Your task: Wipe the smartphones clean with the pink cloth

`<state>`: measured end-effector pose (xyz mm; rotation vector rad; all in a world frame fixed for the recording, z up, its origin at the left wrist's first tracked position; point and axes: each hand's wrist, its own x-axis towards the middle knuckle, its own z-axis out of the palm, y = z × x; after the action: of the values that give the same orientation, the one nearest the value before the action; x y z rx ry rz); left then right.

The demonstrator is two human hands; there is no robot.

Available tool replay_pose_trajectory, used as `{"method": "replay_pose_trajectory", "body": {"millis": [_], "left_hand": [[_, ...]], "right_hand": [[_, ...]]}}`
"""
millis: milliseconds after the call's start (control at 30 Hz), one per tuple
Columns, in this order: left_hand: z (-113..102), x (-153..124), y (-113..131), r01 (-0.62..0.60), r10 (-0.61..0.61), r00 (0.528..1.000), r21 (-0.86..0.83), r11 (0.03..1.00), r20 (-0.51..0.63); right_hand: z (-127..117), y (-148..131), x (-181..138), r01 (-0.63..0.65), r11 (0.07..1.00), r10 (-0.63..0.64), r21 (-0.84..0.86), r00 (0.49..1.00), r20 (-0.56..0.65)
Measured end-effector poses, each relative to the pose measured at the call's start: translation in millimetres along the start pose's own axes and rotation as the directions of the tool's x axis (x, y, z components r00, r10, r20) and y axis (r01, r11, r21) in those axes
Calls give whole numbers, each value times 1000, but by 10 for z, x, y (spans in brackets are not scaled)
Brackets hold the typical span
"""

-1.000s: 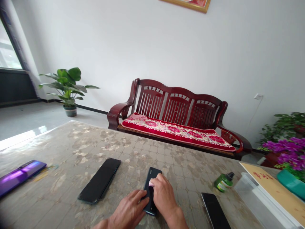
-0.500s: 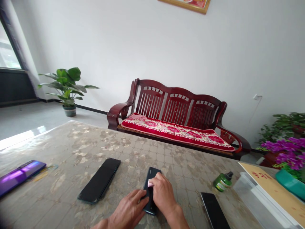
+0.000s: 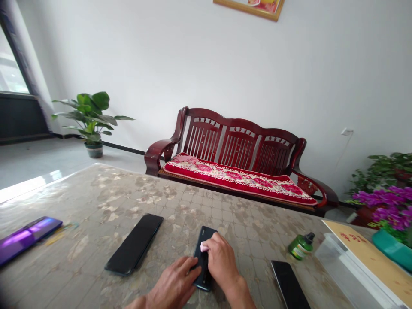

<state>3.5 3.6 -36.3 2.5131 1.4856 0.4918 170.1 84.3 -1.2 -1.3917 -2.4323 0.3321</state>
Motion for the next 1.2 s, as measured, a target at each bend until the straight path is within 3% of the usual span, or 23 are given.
{"method": "replay_pose_trajectory", "body": {"millis": [167,400,633,867,1100,1200], "left_hand": [[1,-1,-7,-9,9,1000,-10,1000,-4],[28,8,-8,16,-16,1000,-13,1000,18],[1,0,-16,-4,4,1000,-18,1000,1],[15,9,-6,7,-7,1000,-23,1000,-3],[14,3,-19,-10,10,1000,-9,1000,-5],[29,12,-24,-10,10,1000,-12,1000,-1]], "right_hand": [[19,99,75,-62,997,60,-41,996,-59],[2,-13,-23,21,999,-21,37,1000,0],[19,88,47,-60,998,58,-35,997,-47],[-26,-28,-6,37,999,-37,9,999,23],[9,60,144,-49,994,43,-98,998,-53],[13,11,170,-10,998,8,-58,999,-33]]}}
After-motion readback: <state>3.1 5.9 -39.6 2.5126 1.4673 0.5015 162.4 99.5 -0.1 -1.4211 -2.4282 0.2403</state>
